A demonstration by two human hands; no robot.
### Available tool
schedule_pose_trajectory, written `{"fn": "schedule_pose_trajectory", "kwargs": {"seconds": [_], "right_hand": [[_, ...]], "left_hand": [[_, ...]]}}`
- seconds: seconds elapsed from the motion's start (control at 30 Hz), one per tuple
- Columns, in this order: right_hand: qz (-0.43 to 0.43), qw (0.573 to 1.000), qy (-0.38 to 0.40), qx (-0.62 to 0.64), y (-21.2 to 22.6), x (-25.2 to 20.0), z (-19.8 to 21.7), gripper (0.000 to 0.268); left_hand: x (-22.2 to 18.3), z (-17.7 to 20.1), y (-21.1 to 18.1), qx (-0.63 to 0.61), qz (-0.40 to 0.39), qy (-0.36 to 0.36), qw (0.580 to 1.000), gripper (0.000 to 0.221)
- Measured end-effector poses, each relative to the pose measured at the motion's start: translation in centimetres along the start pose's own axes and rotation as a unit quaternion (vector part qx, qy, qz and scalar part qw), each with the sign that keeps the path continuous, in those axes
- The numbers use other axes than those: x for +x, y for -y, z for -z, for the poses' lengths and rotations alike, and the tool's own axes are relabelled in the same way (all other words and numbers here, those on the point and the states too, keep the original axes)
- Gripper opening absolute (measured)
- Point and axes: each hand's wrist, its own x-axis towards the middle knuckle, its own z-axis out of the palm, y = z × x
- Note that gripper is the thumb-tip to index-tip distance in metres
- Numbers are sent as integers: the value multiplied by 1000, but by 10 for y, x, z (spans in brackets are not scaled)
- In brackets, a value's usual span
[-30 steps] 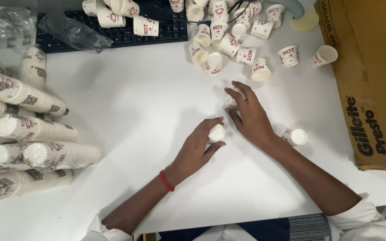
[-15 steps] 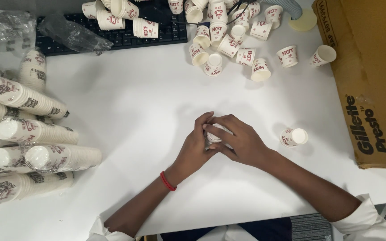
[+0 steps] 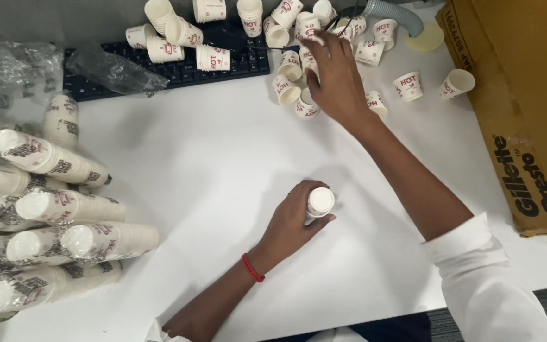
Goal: Packing small paper cups into plastic sleeves.
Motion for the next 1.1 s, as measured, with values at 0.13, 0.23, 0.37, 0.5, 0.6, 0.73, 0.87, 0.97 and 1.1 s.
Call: {"fn": "schedule_pose_trajectory", "kwargs": {"seconds": [0.13, 0.23, 0.37, 0.5, 0.6, 0.73, 0.87, 0.97, 1.1], "right_hand": [[-36, 999, 6, 8, -41, 47, -42, 68], [-102, 993, 62, 21, -52, 77, -54, 74], [-151, 975, 153, -51, -68, 110, -75, 90], [-133, 944, 270, -134, -99, 127, -120, 111], [-164, 947, 238, -136, -93, 124, -135, 109], [-113, 955, 230, -149, -109, 126, -136, 98], [-79, 972, 190, -116, -96, 116, -121, 71], [-52, 979, 148, -132, -85, 106, -121, 67], [-74, 981, 138, -116, -87, 101, -119, 65]], "left_hand": [[-1, 3, -3, 6, -1, 12, 1000, 48], [0, 4, -2, 14, -14, 8, 1000, 47], [1, 8, -1, -3, -6, 17, 1000, 47], [2, 8, 2, -9, -3, 30, 999, 49], [1, 10, 4, -1, -23, 24, 999, 48], [0, 10, 8, -2, -30, 22, 999, 48], [0, 10, 8, 0, -15, 36, 999, 49], [2, 10, 7, 5, -14, 37, 999, 49], [0, 10, 7, 1, -21, 34, 999, 48]]}}
